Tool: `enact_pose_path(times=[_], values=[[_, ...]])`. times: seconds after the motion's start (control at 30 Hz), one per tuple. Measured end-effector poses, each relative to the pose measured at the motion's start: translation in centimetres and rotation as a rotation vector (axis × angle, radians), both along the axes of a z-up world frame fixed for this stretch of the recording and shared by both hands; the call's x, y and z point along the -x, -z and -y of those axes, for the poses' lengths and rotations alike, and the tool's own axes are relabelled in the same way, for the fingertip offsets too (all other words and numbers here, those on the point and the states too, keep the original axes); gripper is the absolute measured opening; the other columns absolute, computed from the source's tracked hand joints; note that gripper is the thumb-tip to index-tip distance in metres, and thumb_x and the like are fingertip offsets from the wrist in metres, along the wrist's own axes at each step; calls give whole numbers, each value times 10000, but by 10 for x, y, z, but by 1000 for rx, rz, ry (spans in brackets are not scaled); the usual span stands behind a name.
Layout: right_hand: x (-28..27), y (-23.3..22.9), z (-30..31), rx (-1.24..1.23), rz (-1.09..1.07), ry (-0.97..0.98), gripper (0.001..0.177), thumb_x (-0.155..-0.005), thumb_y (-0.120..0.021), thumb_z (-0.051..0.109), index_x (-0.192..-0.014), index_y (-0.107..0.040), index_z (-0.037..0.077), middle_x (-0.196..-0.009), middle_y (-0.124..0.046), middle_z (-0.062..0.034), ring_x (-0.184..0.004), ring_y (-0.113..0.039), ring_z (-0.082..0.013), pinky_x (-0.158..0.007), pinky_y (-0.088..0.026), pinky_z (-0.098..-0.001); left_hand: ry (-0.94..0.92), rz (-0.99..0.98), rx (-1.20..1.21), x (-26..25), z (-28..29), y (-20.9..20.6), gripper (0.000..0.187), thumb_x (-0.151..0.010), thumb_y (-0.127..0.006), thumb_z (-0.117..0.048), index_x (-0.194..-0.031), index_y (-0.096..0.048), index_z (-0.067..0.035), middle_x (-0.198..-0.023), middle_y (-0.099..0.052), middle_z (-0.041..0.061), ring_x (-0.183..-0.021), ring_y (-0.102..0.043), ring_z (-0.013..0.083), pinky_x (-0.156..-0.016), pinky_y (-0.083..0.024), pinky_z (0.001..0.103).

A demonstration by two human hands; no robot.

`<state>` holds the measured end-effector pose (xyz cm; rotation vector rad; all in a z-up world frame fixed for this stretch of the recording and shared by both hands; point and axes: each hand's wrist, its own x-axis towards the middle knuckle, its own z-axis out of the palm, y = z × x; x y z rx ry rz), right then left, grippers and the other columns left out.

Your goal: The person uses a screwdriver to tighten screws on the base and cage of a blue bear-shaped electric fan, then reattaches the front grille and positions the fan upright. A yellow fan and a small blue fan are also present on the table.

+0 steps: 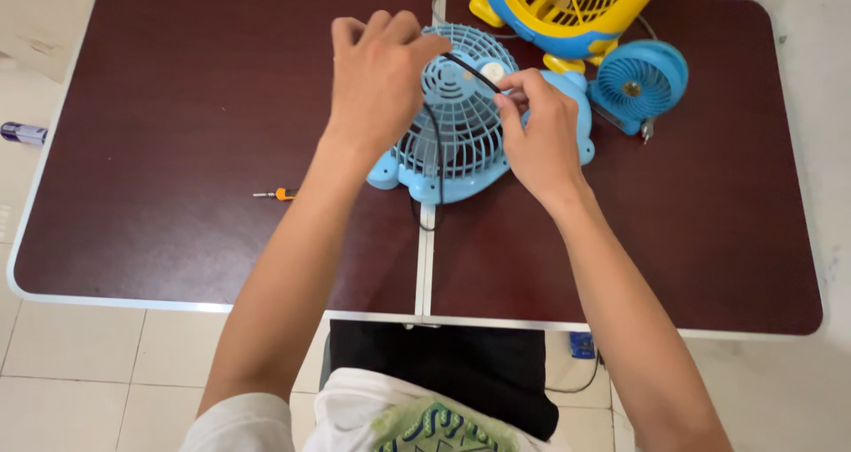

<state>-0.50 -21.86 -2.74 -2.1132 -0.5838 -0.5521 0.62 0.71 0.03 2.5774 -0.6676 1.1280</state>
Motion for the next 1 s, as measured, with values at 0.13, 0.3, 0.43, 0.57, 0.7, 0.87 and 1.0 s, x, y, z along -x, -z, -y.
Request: enact_pose_path(times=[0.13, 0.3, 0.43, 0.57, 0.7, 0.87, 1.0], values=[[-16, -14, -20, 62, 49, -13, 103, -948, -728, 9, -1010, -647, -2, -917, -702, -126, -814, -691, -255, -723, -536, -359, -2, -103, 106, -20, -22, 2, 158, -918, -701, -77, -1017, -780, -171, -942, -674, 0, -959, -625, 232, -887, -394, 453], [-30, -11, -35, 217, 22, 67, 111, -897, -789, 39, -952, -693, 32, -904, -690, -92, -895, -618, -298, -794, -491, -416, -6, -237, 201, -35, -43, 20, 120, -899, -718, -96, -971, -789, -160, -918, -693, 34, -943, -639, 288, -802, -420, 478], [-30, 4, -43, 227, 141, 124, 130, -873, -829, 70, -971, -750, 104, -1013, -650, -104, -1042, -541, -328, -924, -467, -428, 62, -289, 293, -38, -49, 39, 145, -901, -697, -67, -990, -783, -142, -951, -697, 74, -939, -652, 328, -775, -488, 475], [-26, 24, -38, 101, 135, 168, 219, -910, -813, 93, -1112, -729, 86, -1169, -630, -146, -1134, -532, -344, -994, -450, -434, 132, -382, 507, -31, -47, 57, 185, -948, -618, -10, -1032, -759, -95, -987, -695, 106, -950, -656, 341, -797, -511, 455], [-27, 36, -7, 103, 88, 183, 360, -960, -761, 175, -1270, -658, 25, -1296, -631, -190, -1242, -539, -383, -1084, -413, -461, 194, -496, 695, -22, -47, 62, 238, -994, -525, -2, -1099, -732, -51, -1071, -684, 150, -985, -647, 334, -845, -515, 421], [-26, 44, 40, 163, -90, 175, 340, -1044, -649, 235, -1321, -643, 37, -1336, -641, -172, -1279, -549, -379, -1116, -410, -450, 196, -469, 822, -13, -43, 43, 245, -1030, -524, -115, -1163, -718, -48, -1145, -731, 132, -1116, -653, 330, -992, -493, 423], [-24, 47, 58, 211, -165, 139, 327, -1053, -625, 211, -1333, -649, 43, -1360, -642, -168, -1311, -532, -390, -1132, -397, -465, 234, -385, 604, -11, -23, 10, 264, -997, -688, -250, -1182, -719, -64, -1232, -703, 150, -1257, -613, 355, -1081, -469, 461]])
